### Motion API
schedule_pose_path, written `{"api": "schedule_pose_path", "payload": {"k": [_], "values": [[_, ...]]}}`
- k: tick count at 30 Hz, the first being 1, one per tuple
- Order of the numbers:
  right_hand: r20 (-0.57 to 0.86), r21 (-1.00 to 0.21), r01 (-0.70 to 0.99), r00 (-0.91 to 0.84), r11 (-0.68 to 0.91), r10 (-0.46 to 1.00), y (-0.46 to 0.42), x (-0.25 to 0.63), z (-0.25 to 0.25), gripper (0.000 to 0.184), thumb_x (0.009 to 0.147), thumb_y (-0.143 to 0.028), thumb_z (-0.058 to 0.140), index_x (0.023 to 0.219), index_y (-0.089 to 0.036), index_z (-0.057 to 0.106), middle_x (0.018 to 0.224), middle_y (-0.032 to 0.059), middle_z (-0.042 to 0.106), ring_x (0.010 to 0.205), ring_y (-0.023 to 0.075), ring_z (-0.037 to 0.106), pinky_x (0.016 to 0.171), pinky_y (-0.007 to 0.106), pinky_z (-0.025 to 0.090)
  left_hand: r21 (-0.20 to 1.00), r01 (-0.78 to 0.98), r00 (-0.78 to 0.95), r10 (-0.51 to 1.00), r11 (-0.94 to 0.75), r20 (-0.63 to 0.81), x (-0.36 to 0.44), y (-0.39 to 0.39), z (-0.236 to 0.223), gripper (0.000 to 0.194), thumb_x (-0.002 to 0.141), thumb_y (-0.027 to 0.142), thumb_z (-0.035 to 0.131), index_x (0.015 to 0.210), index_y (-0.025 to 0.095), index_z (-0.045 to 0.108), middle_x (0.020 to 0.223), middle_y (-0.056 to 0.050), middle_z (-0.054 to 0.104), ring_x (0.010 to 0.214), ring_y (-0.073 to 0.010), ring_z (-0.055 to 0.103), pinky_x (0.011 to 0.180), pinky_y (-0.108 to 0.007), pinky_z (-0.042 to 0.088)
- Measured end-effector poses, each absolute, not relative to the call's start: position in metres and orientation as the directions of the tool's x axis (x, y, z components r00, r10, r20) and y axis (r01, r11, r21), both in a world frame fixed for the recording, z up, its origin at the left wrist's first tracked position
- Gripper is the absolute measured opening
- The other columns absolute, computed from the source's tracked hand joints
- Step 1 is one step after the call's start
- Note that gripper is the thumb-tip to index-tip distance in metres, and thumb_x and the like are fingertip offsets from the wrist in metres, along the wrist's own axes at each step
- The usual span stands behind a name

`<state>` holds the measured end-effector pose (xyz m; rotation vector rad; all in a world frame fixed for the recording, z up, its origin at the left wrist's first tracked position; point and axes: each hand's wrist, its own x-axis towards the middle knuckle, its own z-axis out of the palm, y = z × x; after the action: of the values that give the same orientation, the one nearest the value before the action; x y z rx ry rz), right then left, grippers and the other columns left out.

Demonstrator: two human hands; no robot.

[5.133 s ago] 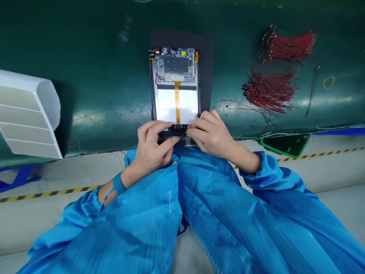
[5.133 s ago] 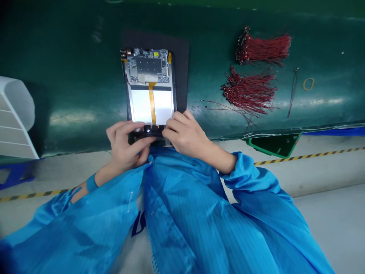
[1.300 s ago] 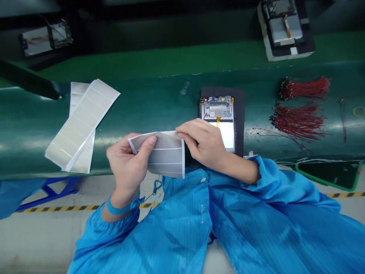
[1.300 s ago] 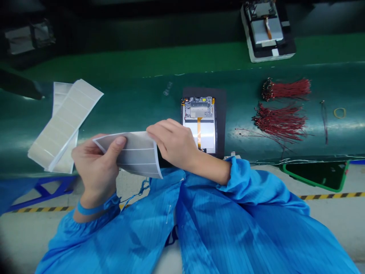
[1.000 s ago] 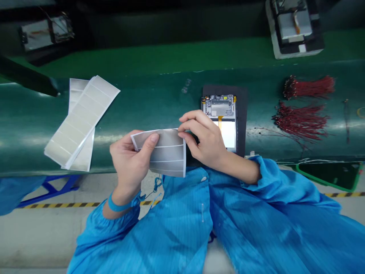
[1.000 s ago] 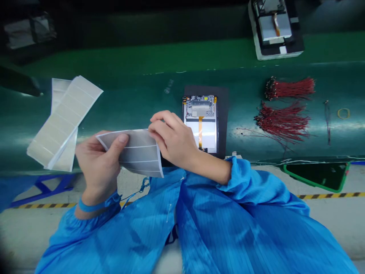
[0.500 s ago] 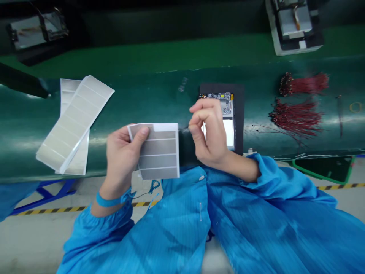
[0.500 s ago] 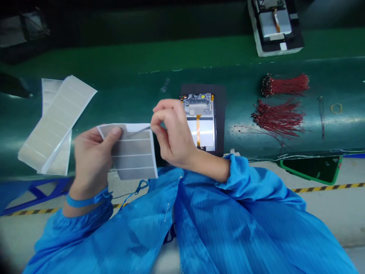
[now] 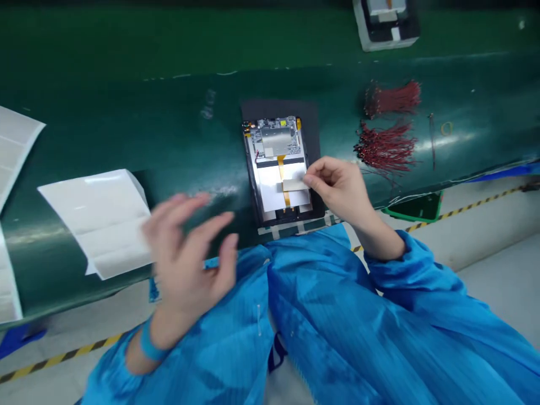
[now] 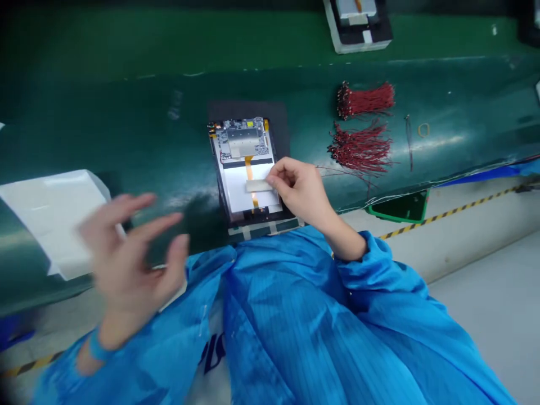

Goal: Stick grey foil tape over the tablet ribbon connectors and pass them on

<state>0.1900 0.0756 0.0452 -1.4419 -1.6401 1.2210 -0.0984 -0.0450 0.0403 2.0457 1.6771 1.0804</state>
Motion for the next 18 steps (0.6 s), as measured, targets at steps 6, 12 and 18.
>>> {"api": "schedule_pose_path", "payload": {"k": [6, 12, 18], "values": [[-0.272, -0.900, 0.416, -0.295, -0.134, 0.916, 0.050, 0.196, 0.045, 0.014, 0.091, -0.028, 0.071, 0.083, -0.017, 0.068, 0.069, -0.0022, 0.063, 0.060, 0.0090, 0.051, 0.055, 0.023, 0.037, 0.604, 0.689, 0.149, 0.894, -0.401, 0.423, -0.053, -0.029, 0.013, 0.031, 0.087, 0.008, 0.074, 0.115, 0.020, 0.073, 0.136, -0.013, 0.068, 0.134, -0.0347, 0.057, 0.111, -0.054, 0.050], [-0.262, -0.859, 0.508, -0.325, -0.067, 0.909, 0.029, 0.188, 0.036, 0.011, 0.093, -0.023, 0.066, 0.085, -0.017, 0.069, 0.070, -0.0038, 0.064, 0.059, 0.0079, 0.050, 0.059, 0.024, 0.036, 0.514, 0.687, 0.266, 0.836, -0.513, 0.480, -0.056, -0.038, -0.008, 0.035, 0.083, 0.006, 0.076, 0.115, 0.021, 0.074, 0.136, -0.013, 0.068, 0.133, -0.0337, 0.057, 0.107, -0.050, 0.053], [-0.224, -0.845, 0.533, -0.303, -0.030, 0.926, 0.031, 0.181, 0.035, 0.012, 0.092, -0.023, 0.065, 0.082, -0.017, 0.068, 0.068, -0.0042, 0.065, 0.057, 0.0076, 0.048, 0.060, 0.025, 0.036, 0.477, 0.715, 0.278, 0.834, -0.511, 0.476, -0.049, -0.034, -0.015, 0.043, 0.086, 0.010, 0.074, 0.125, 0.028, 0.074, 0.143, -0.009, 0.064, 0.135, -0.0323, 0.056, 0.109, -0.050, 0.051]]}}
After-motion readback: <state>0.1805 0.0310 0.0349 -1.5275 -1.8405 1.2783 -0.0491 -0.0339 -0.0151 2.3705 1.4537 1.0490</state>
